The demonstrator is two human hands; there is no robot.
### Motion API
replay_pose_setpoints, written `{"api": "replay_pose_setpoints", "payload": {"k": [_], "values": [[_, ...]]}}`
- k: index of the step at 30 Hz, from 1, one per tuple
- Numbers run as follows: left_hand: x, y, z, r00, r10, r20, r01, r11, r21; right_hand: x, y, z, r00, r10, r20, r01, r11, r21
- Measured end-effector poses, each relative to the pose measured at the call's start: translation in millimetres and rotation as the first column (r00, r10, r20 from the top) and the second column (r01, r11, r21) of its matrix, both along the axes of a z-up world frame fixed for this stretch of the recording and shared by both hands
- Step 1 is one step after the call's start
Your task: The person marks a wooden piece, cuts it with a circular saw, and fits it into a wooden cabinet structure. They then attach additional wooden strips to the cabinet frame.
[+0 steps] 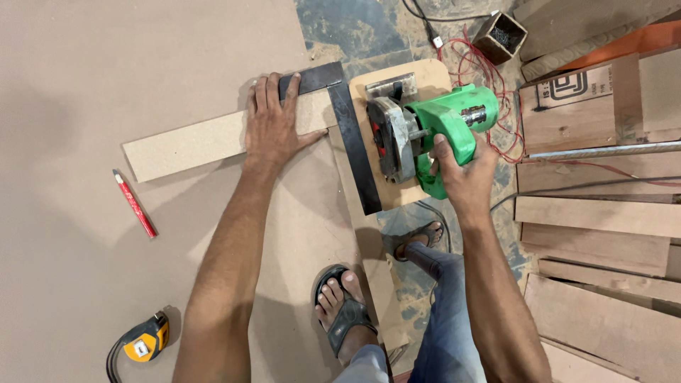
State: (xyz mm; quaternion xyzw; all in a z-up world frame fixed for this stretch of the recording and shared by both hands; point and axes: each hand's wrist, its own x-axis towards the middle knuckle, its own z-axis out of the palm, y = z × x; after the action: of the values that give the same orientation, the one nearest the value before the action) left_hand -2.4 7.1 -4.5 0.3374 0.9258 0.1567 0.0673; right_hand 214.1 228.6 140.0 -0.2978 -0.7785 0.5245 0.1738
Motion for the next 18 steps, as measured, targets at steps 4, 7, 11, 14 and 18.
{"api": "replay_pose_setpoints", "payload": {"k": [4,7,11,14,18], "values": [[-1.7,0.2,-4.7,1.0,0.003,0.007,-0.003,1.0,-0.006,-2.5,-1.4,1.7,1.0,-0.005,0.002,0.005,1.0,0.01],[-1.7,0.8,-6.5,1.0,0.007,0.021,-0.006,1.0,-0.014,-3.3,-1.1,1.6,1.0,-0.008,0.013,0.008,0.999,0.032],[-2.2,0.9,-7.8,1.0,0.002,0.026,-0.001,0.999,-0.038,-3.1,-0.9,0.1,1.0,-0.004,0.009,0.003,0.999,0.032],[-2.9,1.3,-7.5,0.999,0.006,0.053,-0.004,0.998,-0.055,-3.2,-0.7,-0.5,1.0,-0.008,0.002,0.008,0.999,0.033],[-4.2,0.6,-6.0,0.999,-0.01,0.043,0.013,0.998,-0.069,-5.5,-1.0,-1.8,1.0,-0.017,0.006,0.017,0.999,0.048]]}}
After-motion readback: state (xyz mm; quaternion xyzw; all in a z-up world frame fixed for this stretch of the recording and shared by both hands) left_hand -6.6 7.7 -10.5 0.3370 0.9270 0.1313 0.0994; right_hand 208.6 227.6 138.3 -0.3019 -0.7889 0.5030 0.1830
